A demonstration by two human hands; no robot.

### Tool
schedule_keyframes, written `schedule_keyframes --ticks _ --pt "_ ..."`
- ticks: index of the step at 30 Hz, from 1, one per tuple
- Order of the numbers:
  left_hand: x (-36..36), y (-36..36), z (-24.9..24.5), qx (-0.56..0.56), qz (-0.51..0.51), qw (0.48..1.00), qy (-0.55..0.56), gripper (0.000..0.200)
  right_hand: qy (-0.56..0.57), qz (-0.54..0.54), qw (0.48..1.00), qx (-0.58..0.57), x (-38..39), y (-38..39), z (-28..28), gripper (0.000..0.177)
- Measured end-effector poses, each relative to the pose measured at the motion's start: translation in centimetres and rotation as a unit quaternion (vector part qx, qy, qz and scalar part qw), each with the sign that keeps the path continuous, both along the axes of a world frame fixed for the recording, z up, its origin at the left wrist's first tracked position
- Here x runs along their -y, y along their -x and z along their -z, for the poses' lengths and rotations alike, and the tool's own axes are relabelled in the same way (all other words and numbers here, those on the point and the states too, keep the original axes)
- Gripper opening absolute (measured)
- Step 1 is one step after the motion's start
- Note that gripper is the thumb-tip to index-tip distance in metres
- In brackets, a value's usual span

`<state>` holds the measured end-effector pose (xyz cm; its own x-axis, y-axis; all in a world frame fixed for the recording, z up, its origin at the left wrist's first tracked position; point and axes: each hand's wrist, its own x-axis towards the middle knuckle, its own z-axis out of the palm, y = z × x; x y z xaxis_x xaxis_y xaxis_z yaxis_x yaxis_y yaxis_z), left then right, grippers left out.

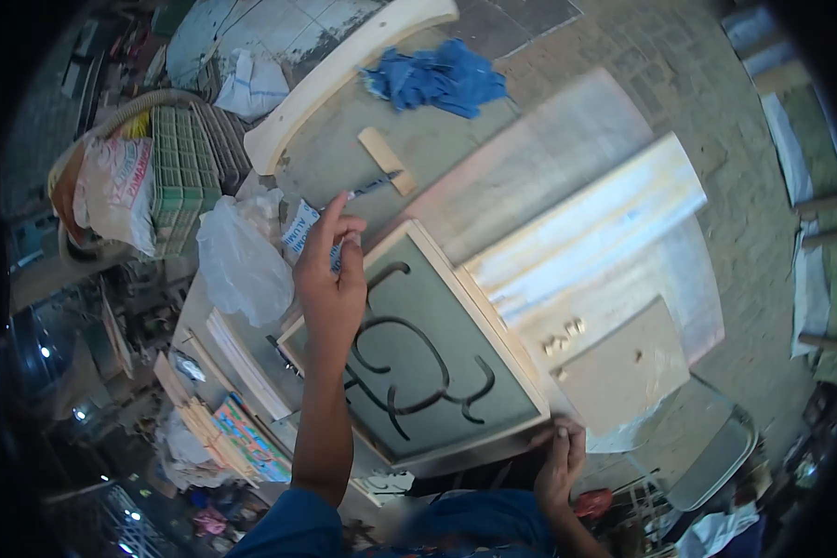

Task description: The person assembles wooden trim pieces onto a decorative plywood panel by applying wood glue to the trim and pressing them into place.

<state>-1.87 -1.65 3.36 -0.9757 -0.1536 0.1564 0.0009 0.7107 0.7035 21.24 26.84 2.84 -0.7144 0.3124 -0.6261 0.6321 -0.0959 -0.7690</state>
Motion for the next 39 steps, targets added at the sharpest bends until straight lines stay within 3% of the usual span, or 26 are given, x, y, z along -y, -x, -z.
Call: schedule_keyframes --ticks 2,3,5,7,10,12,15,18,21,27,33,39 --pt "1.1 0.2 -0.1 -0.025 -0.032 0.999 -0.023 0.039 -0.012 0.006 0.999 0.036 0.7 -0.1 -0.1 0.029" --pt "1.5 0.2 -0.6 0.014 -0.059 0.996 -0.062 0.033 -0.016 0.028 0.997 0.074 0.9 -0.3 -0.1 0.032" --pt "2.3 0.1 -1.0 0.033 -0.092 0.992 -0.082 0.016 -0.051 -0.013 0.996 0.074 0.1 -2.2 1.2 0.034" --pt "3.5 0.0 -1.1 0.038 -0.095 0.99 -0.095 0.014 -0.1 -0.082 0.988 0.079 0.0 -1.7 0.9 0.039" --pt "4.5 0.3 -0.8 0.036 -0.097 0.989 -0.11 0.01 -0.029 0.003 0.999 0.029 1.6 -1.1 0.4 0.023" --pt "4.9 0.6 -0.5 0.011 -0.061 0.996 -0.057 0.014 -0.019 0.034 0.998 0.047 2.2 -0.8 0.0 0.024" --pt "5.4 0.6 -0.3 0.064 -0.047 0.99 -0.116 0.02 -0.044 0.055 0.993 0.095 2.1 -1.5 0.0 0.016" --pt "5.4 0.6 0.0 0.098 -0.027 0.987 -0.126 0.029 -0.067 0.036 0.988 0.137 2.1 -1.4 -0.2 0.022" --pt "4.9 1.2 0.4 0.033 0.042 0.993 -0.103 0.038 -0.059 0.071 0.985 0.148 2.3 -1.2 -0.2 0.029" --pt "3.3 1.5 0.4 0.071 0.119 0.987 -0.086 0.059 -0.017 0.001 0.996 0.085 3.0 -1.0 0.0 0.019" --pt "2.2 1.6 0.5 0.114 0.142 0.98 -0.076 0.061 0.037 0.017 0.997 0.067 3.6 -0.3 -0.4 0.03" --pt "1.7 1.7 0.7 0.111 0.151 0.98 -0.06 0.059 0.036 0.049 0.995 0.074 2.9 -2.6 0.5 0.028"
